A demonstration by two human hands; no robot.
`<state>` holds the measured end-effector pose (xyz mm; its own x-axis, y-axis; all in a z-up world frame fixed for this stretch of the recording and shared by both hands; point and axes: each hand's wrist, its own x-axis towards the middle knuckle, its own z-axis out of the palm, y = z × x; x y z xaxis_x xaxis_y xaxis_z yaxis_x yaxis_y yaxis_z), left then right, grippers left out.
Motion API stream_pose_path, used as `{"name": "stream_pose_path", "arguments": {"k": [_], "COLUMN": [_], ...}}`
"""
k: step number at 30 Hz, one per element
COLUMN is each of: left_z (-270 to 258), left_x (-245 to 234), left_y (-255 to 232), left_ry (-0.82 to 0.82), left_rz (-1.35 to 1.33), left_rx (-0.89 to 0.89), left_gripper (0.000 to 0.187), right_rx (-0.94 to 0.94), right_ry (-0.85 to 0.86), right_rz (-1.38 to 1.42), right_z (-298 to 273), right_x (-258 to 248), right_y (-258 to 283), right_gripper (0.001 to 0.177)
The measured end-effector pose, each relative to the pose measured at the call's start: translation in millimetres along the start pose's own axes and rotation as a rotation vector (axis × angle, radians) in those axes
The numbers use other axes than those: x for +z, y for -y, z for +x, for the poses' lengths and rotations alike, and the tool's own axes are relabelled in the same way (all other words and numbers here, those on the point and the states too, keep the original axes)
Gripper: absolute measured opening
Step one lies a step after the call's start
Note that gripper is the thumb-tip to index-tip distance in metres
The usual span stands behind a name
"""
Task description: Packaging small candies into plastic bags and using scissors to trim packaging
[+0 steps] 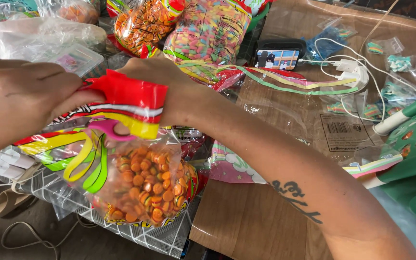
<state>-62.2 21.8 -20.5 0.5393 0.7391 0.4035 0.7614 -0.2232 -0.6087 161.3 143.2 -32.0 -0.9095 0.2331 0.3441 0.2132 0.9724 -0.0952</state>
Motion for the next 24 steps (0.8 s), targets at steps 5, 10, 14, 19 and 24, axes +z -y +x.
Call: {"name": "stream_pose_path", "arguments": {"k": [5,10,14,19,24], "left_z": [9.7,8.8,-0.9,-3.2,-2.8], "left_x": [-5.4,-10.1,3.0,8.9,6.2], "left_y": [-9.2,-10.5,-3.5,3.4,2.3], "left_ry": [-0.026,-0.019,-0.004,-0.016,-0.033], "left_rz": [0.203,0.054,0.101,0.071,0.050], "left_rx": [0.008,-0.039,-0.076,-0.072,-0.083], "left_gripper": [0.057,0.046,0.060,0.061,0.059], "right_rx": [0.003,0.109,-0.127,-0.274,-0.141], "right_ry": [-0.039,-0.086,-0.079,-0.087,0.046], "right_rz": [0.191,0.187,0.557,0.749,0.920], "right_z": [-2.8,5.5,11.3,10.7,7.8], "right_x": [-9.5,8.6,24.6,37.7,15.6], "right_y": [12.7,18.4,3.3,-6.4,16.0], "right_gripper": [0.060,0.059,0.021,0.029,0.022]}}
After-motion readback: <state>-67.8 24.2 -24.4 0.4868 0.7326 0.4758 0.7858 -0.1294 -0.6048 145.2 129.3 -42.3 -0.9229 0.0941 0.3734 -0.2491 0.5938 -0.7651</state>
